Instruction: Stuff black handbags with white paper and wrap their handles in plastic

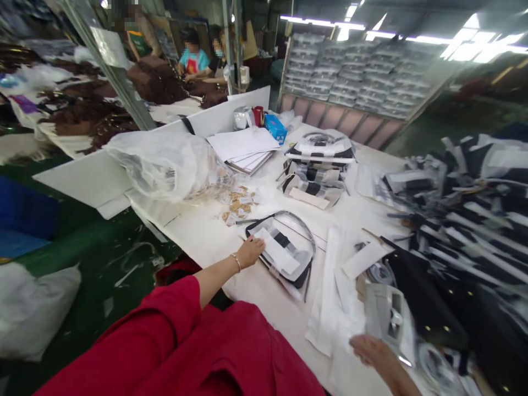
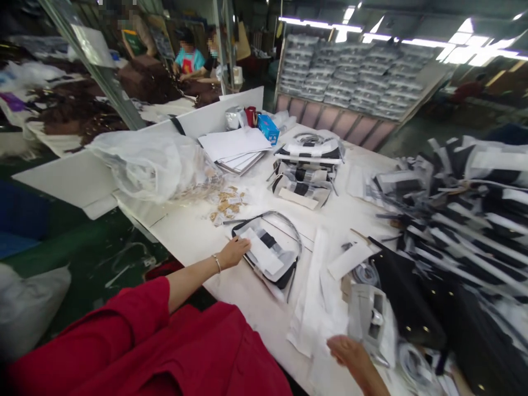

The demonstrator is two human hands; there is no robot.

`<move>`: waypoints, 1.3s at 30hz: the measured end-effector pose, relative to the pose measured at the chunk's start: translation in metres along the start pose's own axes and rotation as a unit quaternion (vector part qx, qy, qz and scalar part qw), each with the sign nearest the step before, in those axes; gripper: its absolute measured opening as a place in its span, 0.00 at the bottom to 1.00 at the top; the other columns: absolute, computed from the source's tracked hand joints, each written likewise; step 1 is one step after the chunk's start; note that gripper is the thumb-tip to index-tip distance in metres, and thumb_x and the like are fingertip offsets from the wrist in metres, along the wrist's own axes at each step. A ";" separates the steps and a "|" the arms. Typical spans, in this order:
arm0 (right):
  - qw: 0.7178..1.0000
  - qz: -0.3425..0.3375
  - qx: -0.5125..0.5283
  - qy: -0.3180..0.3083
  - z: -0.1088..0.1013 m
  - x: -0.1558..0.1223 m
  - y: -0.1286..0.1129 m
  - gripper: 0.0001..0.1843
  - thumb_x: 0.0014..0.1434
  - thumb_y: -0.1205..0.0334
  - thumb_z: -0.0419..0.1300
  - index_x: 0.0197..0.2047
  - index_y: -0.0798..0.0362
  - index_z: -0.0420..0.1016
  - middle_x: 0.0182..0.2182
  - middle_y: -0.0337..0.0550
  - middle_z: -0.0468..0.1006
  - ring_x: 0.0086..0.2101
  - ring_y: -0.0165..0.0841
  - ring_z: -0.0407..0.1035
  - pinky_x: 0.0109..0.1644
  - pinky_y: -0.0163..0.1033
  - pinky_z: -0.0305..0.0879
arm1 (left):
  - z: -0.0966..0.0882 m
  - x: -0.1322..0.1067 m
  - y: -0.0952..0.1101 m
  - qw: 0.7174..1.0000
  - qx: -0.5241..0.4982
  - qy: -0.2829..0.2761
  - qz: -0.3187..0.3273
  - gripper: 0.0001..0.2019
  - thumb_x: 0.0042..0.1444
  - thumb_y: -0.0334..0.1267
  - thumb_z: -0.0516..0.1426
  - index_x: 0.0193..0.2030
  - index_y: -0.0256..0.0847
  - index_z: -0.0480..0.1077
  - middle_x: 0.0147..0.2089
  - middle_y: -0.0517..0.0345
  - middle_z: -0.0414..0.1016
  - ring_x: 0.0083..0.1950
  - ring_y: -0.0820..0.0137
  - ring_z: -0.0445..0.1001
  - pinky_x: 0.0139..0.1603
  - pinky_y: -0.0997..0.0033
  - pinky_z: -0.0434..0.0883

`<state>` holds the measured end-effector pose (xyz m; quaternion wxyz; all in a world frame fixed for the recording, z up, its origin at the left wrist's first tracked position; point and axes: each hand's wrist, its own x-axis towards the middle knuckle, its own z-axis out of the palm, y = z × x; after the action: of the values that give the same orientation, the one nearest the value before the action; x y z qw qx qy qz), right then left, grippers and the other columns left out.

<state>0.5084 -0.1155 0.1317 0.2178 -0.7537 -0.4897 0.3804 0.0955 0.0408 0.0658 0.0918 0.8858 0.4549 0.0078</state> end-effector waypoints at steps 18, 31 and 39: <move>0.844 -0.211 -0.379 -0.315 0.207 0.186 -0.263 0.08 0.51 0.57 0.63 0.28 0.53 0.78 0.25 0.39 0.78 0.27 0.29 0.69 0.30 0.32 0.61 | 0.007 -0.002 -0.005 0.997 -0.048 0.051 -0.027 0.17 0.64 0.29 0.47 0.58 0.35 0.66 0.56 0.44 0.71 0.62 0.56 0.64 0.67 0.45 0.53; 0.783 -0.295 -0.508 -0.205 0.226 0.220 -0.264 0.23 0.44 0.51 0.73 0.40 0.55 0.78 0.45 0.56 0.79 0.51 0.49 0.68 0.59 0.48 0.55 | 0.006 -0.001 -0.013 0.997 -0.065 0.036 -0.013 0.17 0.65 0.30 0.47 0.58 0.36 0.65 0.53 0.45 0.71 0.62 0.56 0.65 0.68 0.45 0.52; 0.906 -0.224 -0.358 0.008 0.192 0.243 -0.218 0.29 0.64 0.45 0.52 0.60 0.58 0.65 0.55 0.56 0.73 0.54 0.45 0.66 0.56 0.47 0.59 | 0.003 -0.004 -0.017 0.997 -0.074 0.027 0.000 0.19 0.63 0.28 0.48 0.60 0.35 0.63 0.55 0.43 0.70 0.63 0.56 0.63 0.69 0.45 0.52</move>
<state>0.2887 0.1887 0.0790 0.0166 -0.6546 -0.7471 0.1140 0.0797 0.0466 0.0599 0.1450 0.8759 0.4555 0.0656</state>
